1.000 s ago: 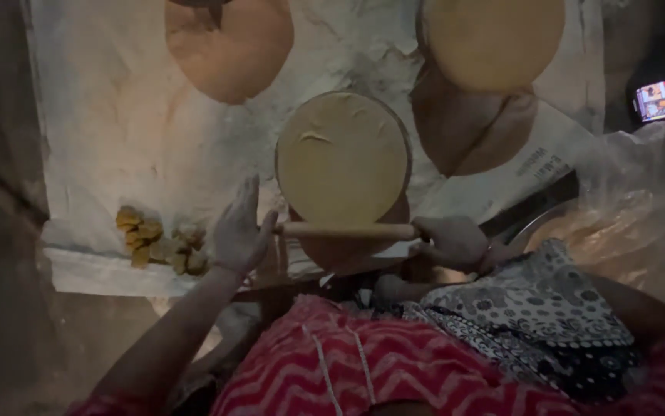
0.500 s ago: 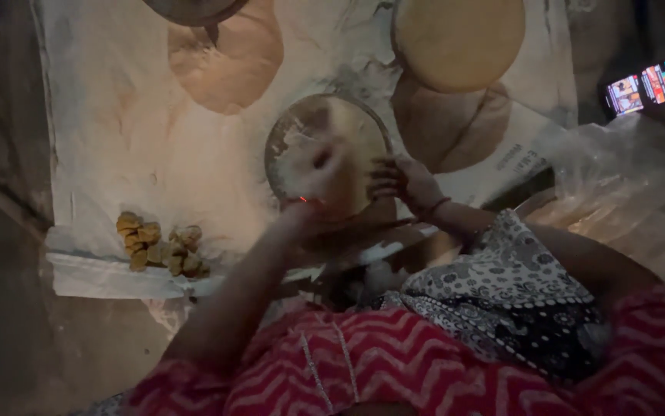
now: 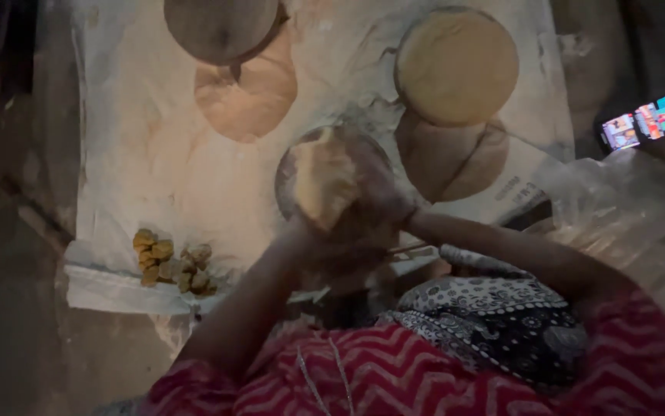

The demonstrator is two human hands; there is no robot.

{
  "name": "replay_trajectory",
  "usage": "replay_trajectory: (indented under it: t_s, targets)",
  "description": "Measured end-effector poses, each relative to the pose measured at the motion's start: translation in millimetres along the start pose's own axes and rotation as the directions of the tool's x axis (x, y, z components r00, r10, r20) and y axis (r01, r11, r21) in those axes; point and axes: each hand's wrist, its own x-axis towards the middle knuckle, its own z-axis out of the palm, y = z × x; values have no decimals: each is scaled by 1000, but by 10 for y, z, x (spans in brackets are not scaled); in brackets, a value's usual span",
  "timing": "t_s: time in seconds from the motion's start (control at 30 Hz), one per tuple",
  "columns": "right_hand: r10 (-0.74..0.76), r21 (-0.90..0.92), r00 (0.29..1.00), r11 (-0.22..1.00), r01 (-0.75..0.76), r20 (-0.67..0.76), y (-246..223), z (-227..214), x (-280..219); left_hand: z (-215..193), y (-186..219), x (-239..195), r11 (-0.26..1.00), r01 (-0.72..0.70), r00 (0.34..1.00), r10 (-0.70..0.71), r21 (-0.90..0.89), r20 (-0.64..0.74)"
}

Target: The person rolls out pieces of dough on a circular board using a rolling pin, flattens them by hand, and stacks them on a nearby tray.

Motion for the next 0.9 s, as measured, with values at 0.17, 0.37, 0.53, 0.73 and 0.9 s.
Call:
replay_trajectory:
  t_s: [0.17,0.37,0.53,0.73,0.9]
  targets:
    - [304,362,939,904,-230,-161,-114,-382,-545,869,57,-100,732,-313,950,252,605,187]
    - [231,294,926,946,-141,-299,-9,-868,-291,745,1247,-1158,80,-524,772,465,848,433]
    - [235,252,772,963,-101,-591,59,-1768,-186,328,1328,-971,-124,-519,748,413,845,520]
    - [-19,-556,816,741,-377,-578,381,-2549,352,185,1219,-945,-96,-543,752,387,834,534]
    - [-7,-925,931,122,-361,-364,830,-2227,511,185,1218,-918,-185,-501,754,386,845,531]
